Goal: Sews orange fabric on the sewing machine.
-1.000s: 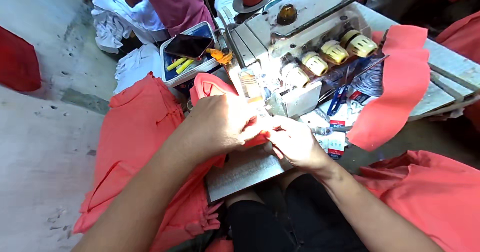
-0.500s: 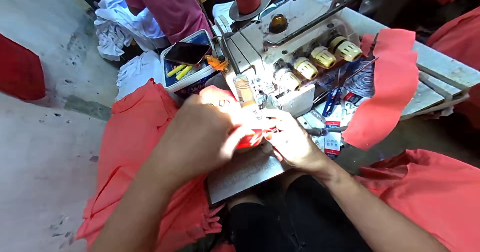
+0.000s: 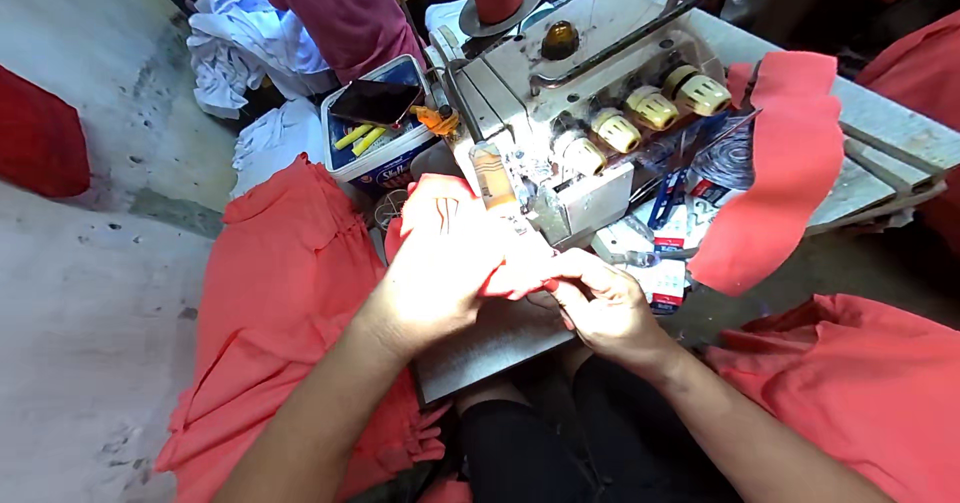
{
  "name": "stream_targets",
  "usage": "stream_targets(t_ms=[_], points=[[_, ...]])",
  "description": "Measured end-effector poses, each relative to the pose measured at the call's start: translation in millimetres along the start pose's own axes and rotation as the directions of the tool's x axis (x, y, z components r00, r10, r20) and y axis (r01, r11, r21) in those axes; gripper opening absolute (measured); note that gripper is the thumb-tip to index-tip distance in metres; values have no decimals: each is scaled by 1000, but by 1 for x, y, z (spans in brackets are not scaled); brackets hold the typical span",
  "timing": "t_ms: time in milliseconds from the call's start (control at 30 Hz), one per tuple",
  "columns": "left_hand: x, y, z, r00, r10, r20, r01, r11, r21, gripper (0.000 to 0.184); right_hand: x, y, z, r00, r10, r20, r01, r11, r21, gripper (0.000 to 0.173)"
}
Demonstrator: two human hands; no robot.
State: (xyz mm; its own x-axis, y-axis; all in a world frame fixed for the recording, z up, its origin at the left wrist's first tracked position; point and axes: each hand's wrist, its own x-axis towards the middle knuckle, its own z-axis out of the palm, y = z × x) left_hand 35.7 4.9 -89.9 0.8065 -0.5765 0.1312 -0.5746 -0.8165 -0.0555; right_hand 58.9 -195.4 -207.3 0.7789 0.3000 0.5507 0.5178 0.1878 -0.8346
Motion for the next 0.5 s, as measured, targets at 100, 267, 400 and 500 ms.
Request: stream_targets(t_ms=[100,267,400,500], points=[[-3,-12,4,998,-55,43,58,995,-79,26,6,6,2,998,65,-5,-64,998,25,11],[-11,-22,12,991,-137,13,137,972,-191,46,16,17,5,999,27,-19,-26,999,26,15],[-23,-15,27,960,-270,-76,251,947,-199,46,-1,19,0,989,-76,-124,65,994,-83,14],[-30,-3,46,909,-386,-156,362,918,-163,49,-8,28,-22,945,-123,-303,12,940,-342,17]])
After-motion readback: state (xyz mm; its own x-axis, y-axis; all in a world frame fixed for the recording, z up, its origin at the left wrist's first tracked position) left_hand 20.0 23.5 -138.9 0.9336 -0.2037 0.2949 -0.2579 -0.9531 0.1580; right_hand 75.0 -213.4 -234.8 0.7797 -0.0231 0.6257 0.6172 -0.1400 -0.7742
